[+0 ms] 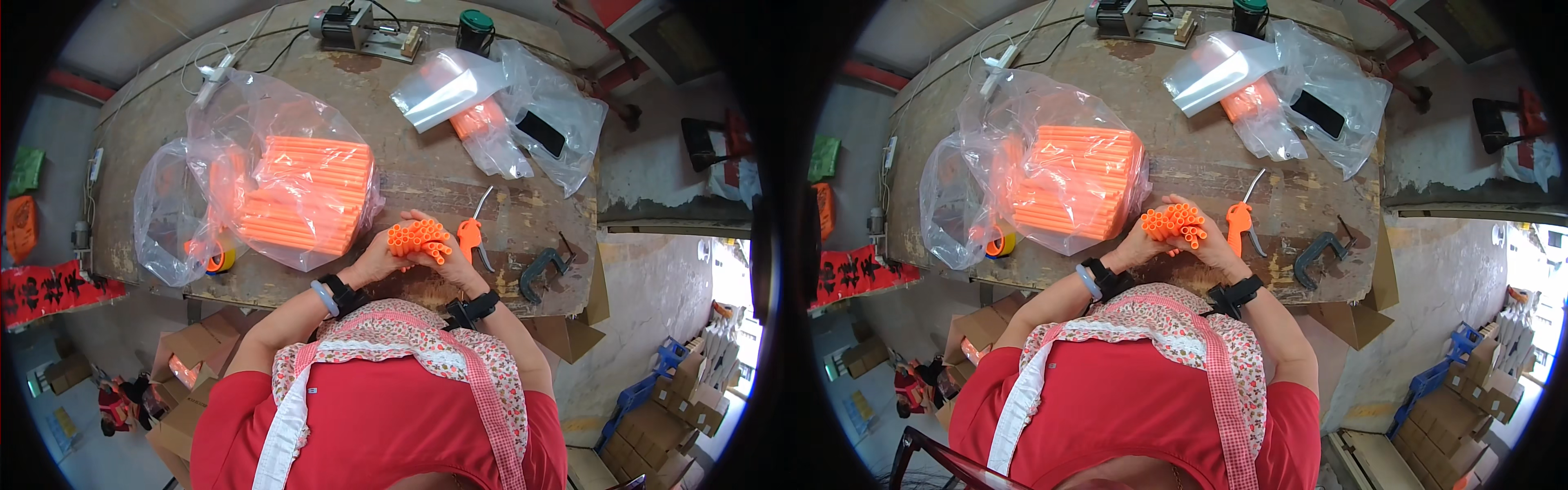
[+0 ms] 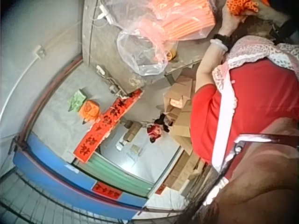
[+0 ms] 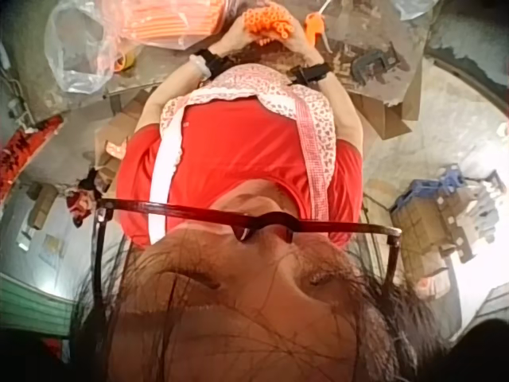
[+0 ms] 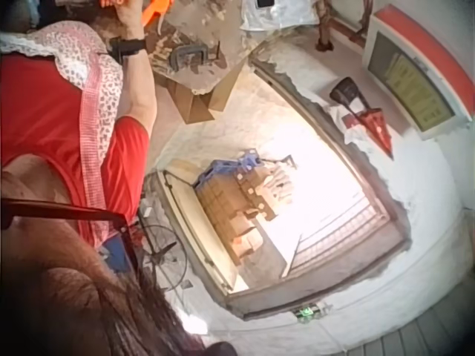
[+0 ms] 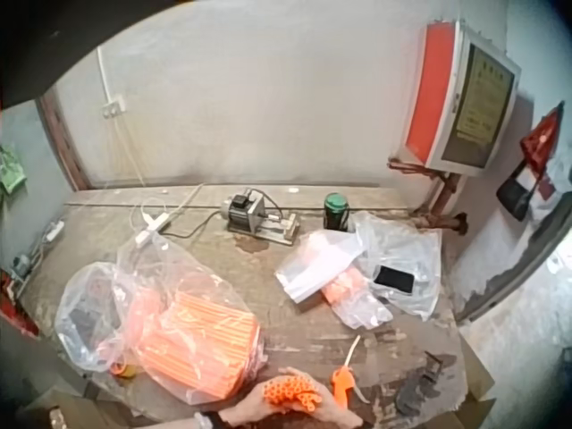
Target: The person takes a pack of plastic tubes from a cardboard box, removes the plastic wrapping, and sorts the tubes into smaller bundles by hand.
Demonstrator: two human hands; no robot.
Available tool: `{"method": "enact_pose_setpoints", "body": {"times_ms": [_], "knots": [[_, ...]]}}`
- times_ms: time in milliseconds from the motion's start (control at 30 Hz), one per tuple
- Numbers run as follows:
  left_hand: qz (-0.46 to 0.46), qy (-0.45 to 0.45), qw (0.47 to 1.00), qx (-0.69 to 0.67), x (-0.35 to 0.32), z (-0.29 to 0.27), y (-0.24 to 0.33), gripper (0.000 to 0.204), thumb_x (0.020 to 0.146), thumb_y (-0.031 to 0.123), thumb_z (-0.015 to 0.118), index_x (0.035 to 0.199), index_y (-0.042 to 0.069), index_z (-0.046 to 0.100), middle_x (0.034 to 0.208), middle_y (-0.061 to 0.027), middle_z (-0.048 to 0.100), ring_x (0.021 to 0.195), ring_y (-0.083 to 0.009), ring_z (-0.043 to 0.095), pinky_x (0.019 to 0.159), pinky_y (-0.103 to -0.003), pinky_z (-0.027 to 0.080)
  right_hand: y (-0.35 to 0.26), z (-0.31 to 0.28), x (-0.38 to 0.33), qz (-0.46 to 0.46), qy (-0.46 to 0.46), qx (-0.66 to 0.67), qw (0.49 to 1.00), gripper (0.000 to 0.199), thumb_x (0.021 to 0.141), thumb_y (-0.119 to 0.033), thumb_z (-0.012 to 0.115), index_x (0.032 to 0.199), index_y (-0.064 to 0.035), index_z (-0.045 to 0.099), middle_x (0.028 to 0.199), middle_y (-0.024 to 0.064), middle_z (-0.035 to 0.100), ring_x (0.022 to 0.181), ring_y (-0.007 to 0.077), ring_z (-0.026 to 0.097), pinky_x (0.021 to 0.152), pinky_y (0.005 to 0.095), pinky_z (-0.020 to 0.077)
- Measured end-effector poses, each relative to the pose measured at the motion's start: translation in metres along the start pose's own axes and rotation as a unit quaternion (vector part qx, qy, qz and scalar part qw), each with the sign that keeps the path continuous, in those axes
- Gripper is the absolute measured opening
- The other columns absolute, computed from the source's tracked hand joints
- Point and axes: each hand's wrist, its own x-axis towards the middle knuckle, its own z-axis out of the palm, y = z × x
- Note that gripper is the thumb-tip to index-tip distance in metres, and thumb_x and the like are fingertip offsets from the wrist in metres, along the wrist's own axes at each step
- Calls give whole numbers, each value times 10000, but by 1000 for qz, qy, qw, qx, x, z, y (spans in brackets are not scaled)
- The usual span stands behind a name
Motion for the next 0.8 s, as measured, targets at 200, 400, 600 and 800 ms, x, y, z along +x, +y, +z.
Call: {"method": "enact_pose_setpoints", "body": {"times_ms": [200, 400, 600, 800], "knots": [[4, 11, 1000, 21, 0, 2, 9, 398, 838, 72, 699, 1193, 32, 523, 1065, -51, 615, 825, -70, 605, 615, -202, 515, -2, 4, -1, -9, 14, 9, 1000, 746, 796, 12, 699, 1435, -48, 318, 1421, 95, 427, 1244, 178, 464, 1025, 321, 405], [-19, -63, 997, -48, -4, 1, 77, 504, 771, 107, 749, 1213, 18, 523, 1084, -51, 608, 987, -137, 588, 859, -297, 485, -21, 41, -10, -6, 171, 4, 985, 412, 891, -212, 665, 1210, 6, 522, 1116, 68, 609, 992, 115, 575, 866, 274, 472], [-68, -97, 993, -18, -4, -2, 156, 703, 707, 127, 791, 1307, 34, 435, 1168, -53, 562, 1079, -143, 548, 900, -313, 471, -71, 85, 9, 13, 281, 183, 942, 435, 938, -306, 594, 1235, -2, 503, 1114, 74, 599, 998, 128, 576, 853, 290, 479], [-199, -126, 956, -173, -19, 3, 123, 678, 721, 72, 760, 1313, 34, 432, 1169, -80, 568, 1083, -173, 565, 909, -322, 481, -39, 67, -21, 69, 210, 78, 972, 520, 924, -252, 585, 1330, 11, 394, 1201, 103, 548, 1096, 174, 539, 930, 324, 447]]}}
